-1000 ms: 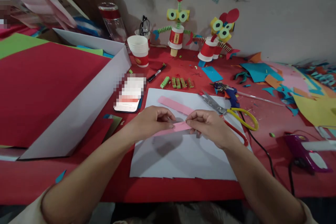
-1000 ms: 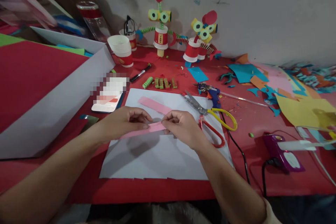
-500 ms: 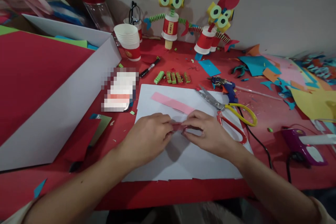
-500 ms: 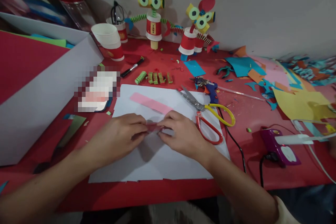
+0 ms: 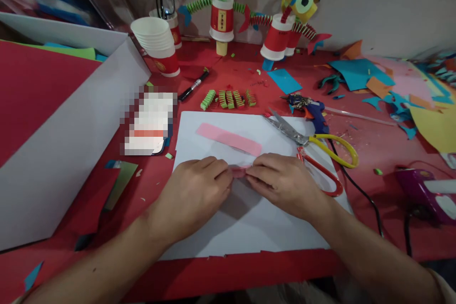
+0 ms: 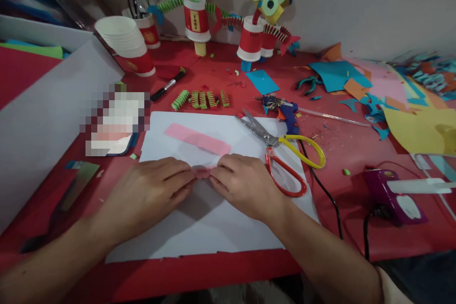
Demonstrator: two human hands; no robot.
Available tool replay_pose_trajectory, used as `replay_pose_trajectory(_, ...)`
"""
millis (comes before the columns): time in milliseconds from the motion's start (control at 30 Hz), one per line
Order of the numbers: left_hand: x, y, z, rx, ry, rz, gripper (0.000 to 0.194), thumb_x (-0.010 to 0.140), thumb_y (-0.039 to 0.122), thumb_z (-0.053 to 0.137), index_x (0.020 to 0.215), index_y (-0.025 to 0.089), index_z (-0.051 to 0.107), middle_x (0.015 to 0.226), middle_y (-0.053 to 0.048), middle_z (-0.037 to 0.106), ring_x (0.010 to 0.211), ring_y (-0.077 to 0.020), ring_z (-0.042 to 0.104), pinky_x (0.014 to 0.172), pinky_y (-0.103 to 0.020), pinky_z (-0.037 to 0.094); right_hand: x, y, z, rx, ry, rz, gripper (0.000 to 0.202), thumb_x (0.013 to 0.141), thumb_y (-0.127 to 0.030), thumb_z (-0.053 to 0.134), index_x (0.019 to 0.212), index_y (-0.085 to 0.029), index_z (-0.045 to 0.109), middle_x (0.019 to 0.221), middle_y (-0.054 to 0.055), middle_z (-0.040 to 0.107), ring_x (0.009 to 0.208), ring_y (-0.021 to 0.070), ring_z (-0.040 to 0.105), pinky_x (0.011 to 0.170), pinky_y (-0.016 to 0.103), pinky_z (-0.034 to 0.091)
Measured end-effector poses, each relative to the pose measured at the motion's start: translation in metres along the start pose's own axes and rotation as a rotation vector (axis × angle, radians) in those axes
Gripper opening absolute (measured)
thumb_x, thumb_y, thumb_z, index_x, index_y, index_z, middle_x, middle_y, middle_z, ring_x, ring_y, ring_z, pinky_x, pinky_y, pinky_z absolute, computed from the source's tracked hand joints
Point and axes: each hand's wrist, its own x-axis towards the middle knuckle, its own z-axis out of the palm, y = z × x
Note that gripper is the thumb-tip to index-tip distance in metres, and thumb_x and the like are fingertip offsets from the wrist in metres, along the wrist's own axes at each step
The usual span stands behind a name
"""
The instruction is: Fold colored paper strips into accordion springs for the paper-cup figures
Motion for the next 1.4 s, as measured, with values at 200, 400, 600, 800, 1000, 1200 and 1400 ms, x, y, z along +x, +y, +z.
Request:
replay_pose_trajectory(200,0.002,0.002,0.001,0.035,-0.029,-0.038,0.02,0.086,0.017,0.046,0.082,0.017,0.065,0.079,-0.005,0.063,0.072,-0.0189,0.056,0.06,-0.033,0.042,0.0,-0.002,0.003,0.011,0.0,0.056,0.024,0.093,-0.028,0.046,0.089,-0.02,0.068,0.082,0.004,0.064,0.074,0.0149,0.057,0.063,0.027,0.039)
replay_pose_trajectory(400,0.002,0.006,0.004,-0.054,0.012,-0.172,0.018,0.086,0.016,0.045,0.078,0.018,0.062,0.08,-0.003,0.06,0.073,-0.0162,0.055,0.062,-0.03,0.043,0.003,-0.007,0.007,0.337,0.052,0.289,0.014,0.089,-0.023,0.052,0.088,-0.02,0.066,0.085,0.004,0.064,0.08,0.0152,0.058,0.069,0.027,0.044)
replay_pose_trajectory(600,0.005,0.011,0.005,-0.153,0.038,-0.364,0.016,0.085,0.02,0.048,0.073,0.019,0.059,0.084,-0.002,0.057,0.063,-0.0106,0.053,0.053,-0.024,0.041,0.009,-0.012,0.004,0.386,0.088,0.4,0.007,0.083,-0.019,0.059,0.079,-0.02,0.065,0.087,0.003,0.057,0.08,0.0154,0.056,0.072,0.029,0.046)
replay_pose_trajectory(800,0.005,0.011,0.004,-0.211,0.051,-0.422,0.017,0.084,0.022,0.049,0.069,0.019,0.056,0.085,-0.001,0.056,0.057,-0.0086,0.051,0.05,-0.024,0.04,0.012,-0.012,0.003,0.395,0.056,0.452,0.004,0.079,-0.017,0.063,0.076,-0.02,0.064,0.085,0.002,0.056,0.081,0.0159,0.056,0.07,0.029,0.045)
replay_pose_trajectory(1000,0.007,0.011,0.004,-0.228,0.058,-0.446,0.016,0.083,0.021,0.05,0.069,0.018,0.057,0.086,-0.002,0.057,0.057,-0.0091,0.051,0.05,-0.025,0.04,0.014,-0.009,0.003,0.403,0.086,0.446,0.007,0.077,-0.015,0.063,0.076,-0.02,0.058,0.081,0.001,0.058,0.077,0.0149,0.054,0.069,0.028,0.042)
replay_pose_trajectory(1200,0.008,0.008,0.004,-0.263,0.067,-0.468,0.019,0.081,0.023,0.054,0.064,0.018,0.061,0.093,-0.004,0.06,0.059,-0.0094,0.054,0.052,-0.025,0.043,0.013,-0.005,0.004,0.411,0.075,0.408,0.01,0.079,-0.013,0.06,0.081,-0.021,0.054,0.084,0.0,0.061,0.078,0.0147,0.054,0.067,0.027,0.04)
replay_pose_trajectory(1400,0.01,0.005,0.005,-0.321,0.038,-0.496,0.018,0.081,0.023,0.055,0.066,0.017,0.063,0.095,-0.004,0.058,0.062,-0.01,0.056,0.056,-0.026,0.047,0.009,-0.007,0.005,0.358,0.108,0.375,0.02,0.081,-0.008,0.055,0.095,-0.022,0.058,0.099,0.004,0.061,0.086,0.017,0.057,0.073,0.03,0.047)
